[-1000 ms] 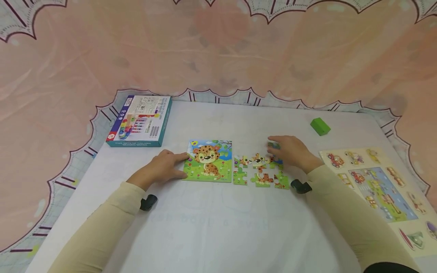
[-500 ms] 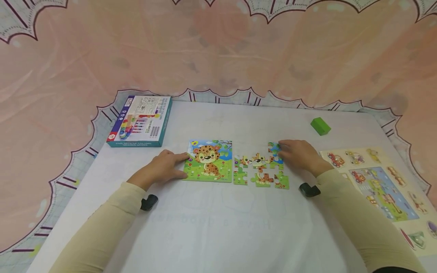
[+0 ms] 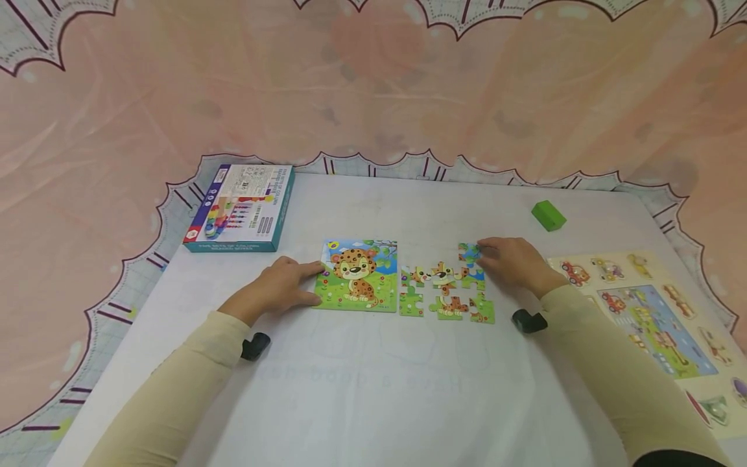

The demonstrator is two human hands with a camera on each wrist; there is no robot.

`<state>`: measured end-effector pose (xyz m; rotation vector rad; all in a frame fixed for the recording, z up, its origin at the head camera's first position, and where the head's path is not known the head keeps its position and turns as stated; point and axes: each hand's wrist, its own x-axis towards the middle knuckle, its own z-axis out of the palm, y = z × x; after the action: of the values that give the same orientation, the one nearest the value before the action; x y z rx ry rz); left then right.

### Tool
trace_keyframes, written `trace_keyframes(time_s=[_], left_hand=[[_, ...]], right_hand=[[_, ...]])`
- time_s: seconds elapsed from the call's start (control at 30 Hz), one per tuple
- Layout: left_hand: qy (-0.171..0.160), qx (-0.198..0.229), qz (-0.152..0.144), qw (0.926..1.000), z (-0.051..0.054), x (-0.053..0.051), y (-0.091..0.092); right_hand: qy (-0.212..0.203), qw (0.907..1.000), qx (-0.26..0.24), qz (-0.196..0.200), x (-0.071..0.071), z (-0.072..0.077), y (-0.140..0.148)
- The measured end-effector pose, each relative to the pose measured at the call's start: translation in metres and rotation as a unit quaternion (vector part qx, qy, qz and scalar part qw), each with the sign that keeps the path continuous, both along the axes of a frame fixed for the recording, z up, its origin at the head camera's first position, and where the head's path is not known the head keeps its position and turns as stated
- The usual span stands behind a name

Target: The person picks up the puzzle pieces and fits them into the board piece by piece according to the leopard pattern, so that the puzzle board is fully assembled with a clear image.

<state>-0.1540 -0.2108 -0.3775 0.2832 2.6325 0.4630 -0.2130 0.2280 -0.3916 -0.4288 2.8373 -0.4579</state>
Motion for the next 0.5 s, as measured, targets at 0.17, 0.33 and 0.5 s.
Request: trace_keyframes(time_s=[0.17, 0.33, 0.5], left_hand=[[-0.002, -0.001, 0.000, 1.0000, -0.0001, -0.0002, 0.0001], [-0.002, -0.001, -0.001, 1.0000, -0.0002, -0.0003, 0.0001], [-0.002, -0.004, -0.004, 1.0000, 0.0008, 0.0003, 0.0008]], right_hand=[[0.004, 0.9999, 0.009, 0.009, -0.0026, 0.0019, -0.0018], [0.001, 0.9997, 0.021, 0.012, -0.0049, 0.0046, -0.0048], [0.003, 0.9995, 0.026, 0.020, -0.0073, 0.0064, -0.0068]])
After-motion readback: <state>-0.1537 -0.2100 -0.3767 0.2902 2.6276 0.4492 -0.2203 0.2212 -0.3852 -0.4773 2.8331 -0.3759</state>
